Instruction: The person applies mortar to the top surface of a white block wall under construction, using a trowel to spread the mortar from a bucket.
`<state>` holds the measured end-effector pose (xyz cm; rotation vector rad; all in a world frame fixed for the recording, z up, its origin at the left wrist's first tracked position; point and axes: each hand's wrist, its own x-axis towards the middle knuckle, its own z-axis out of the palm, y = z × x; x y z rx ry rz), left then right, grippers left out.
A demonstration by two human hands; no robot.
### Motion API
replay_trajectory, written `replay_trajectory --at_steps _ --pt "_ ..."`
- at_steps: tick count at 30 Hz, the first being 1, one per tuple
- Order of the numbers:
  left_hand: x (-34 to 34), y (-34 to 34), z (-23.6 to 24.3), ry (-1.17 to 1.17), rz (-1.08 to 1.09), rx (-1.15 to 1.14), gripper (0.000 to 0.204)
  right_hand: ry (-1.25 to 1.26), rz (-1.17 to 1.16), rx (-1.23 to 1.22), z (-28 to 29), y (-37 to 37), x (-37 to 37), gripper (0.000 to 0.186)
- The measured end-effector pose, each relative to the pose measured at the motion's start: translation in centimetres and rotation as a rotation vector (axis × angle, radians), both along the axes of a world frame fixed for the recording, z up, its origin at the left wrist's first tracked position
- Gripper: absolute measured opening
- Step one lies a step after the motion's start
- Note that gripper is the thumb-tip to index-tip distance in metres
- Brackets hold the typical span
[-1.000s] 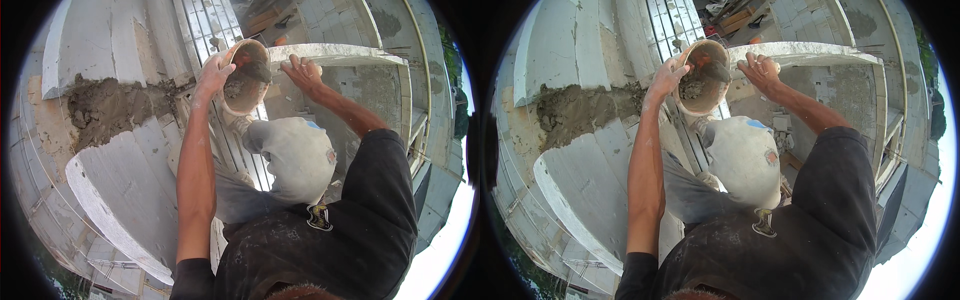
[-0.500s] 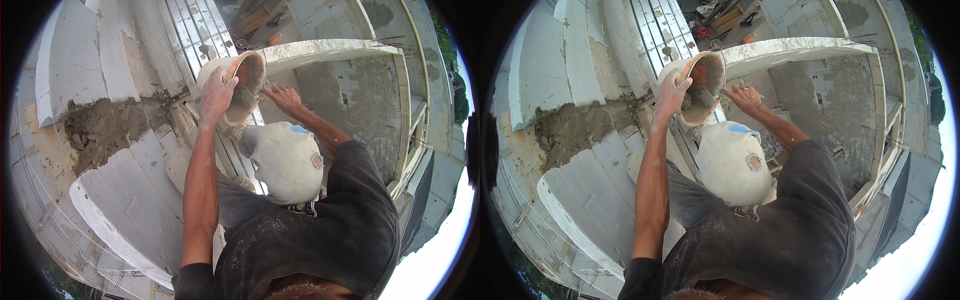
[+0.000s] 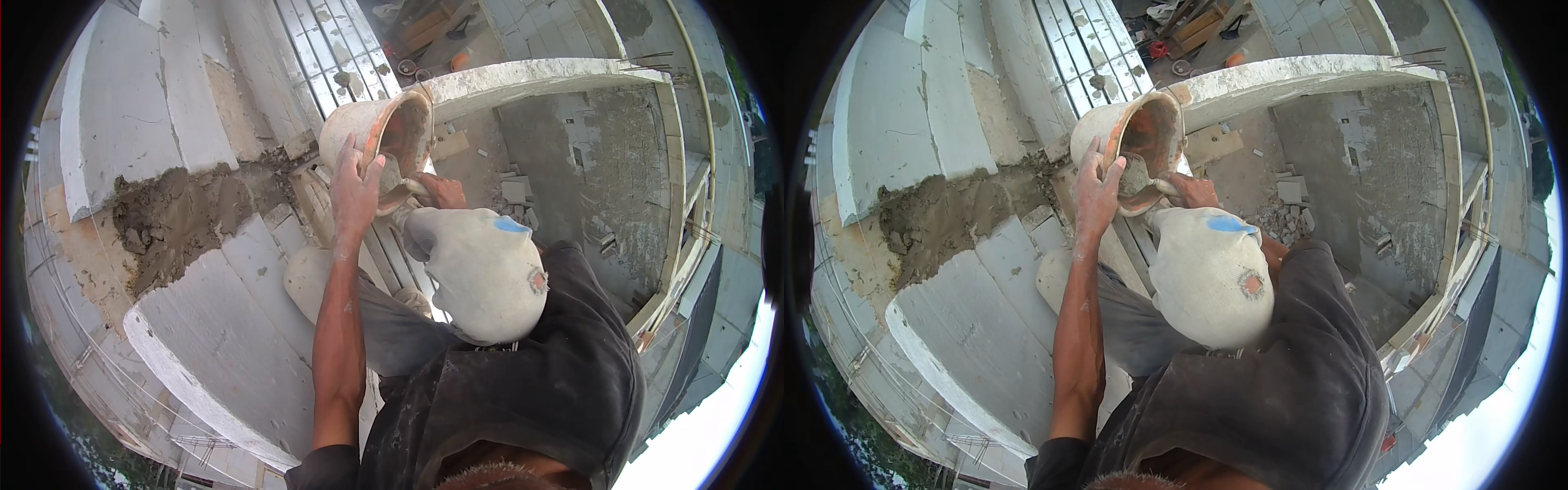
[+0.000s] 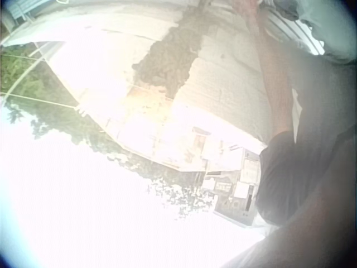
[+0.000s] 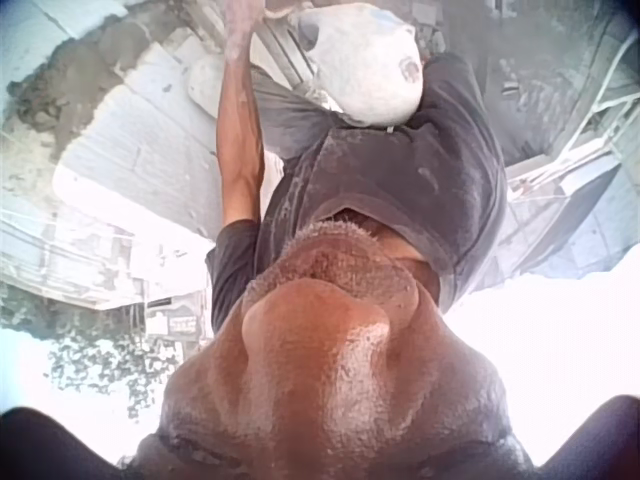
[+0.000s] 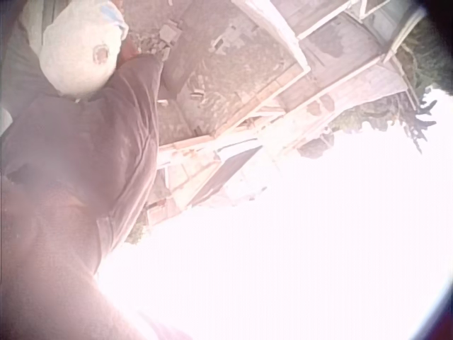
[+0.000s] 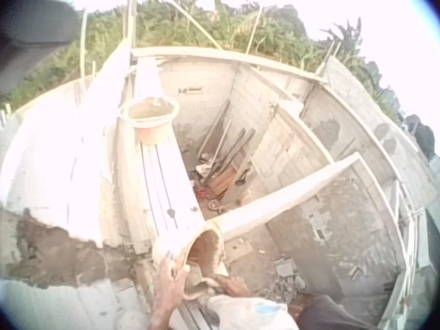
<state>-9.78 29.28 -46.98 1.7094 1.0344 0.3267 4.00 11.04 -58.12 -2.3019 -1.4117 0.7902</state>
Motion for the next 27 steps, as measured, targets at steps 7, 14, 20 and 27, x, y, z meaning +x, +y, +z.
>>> replay_trajectory --at_steps 7,14,20,27 --pt "-2.5 1.6 -1.3 -0.155 0.122 -0.128 0.035 0.048 -0.130 0.055 1.1 1.6 0.3 0.052" --pt "-2.9 3.3 -4.7 -0.272 0.430 -0.534 0.035 -0.011 -0.203 0.263 5.3 2.7 4.6 0.047" --pt "-3.3 1.4 -4.4 -0.191 0.730 -0.700 0.050 -0.099 -0.056 0.208 12.5 3.7 7.6 0.049" --pt "-3.7 -6.5 14.2 -0.569 0.323 -0.085 0.044 0.050 0.143 0.148 22.6 7.5 9.5 0.052"
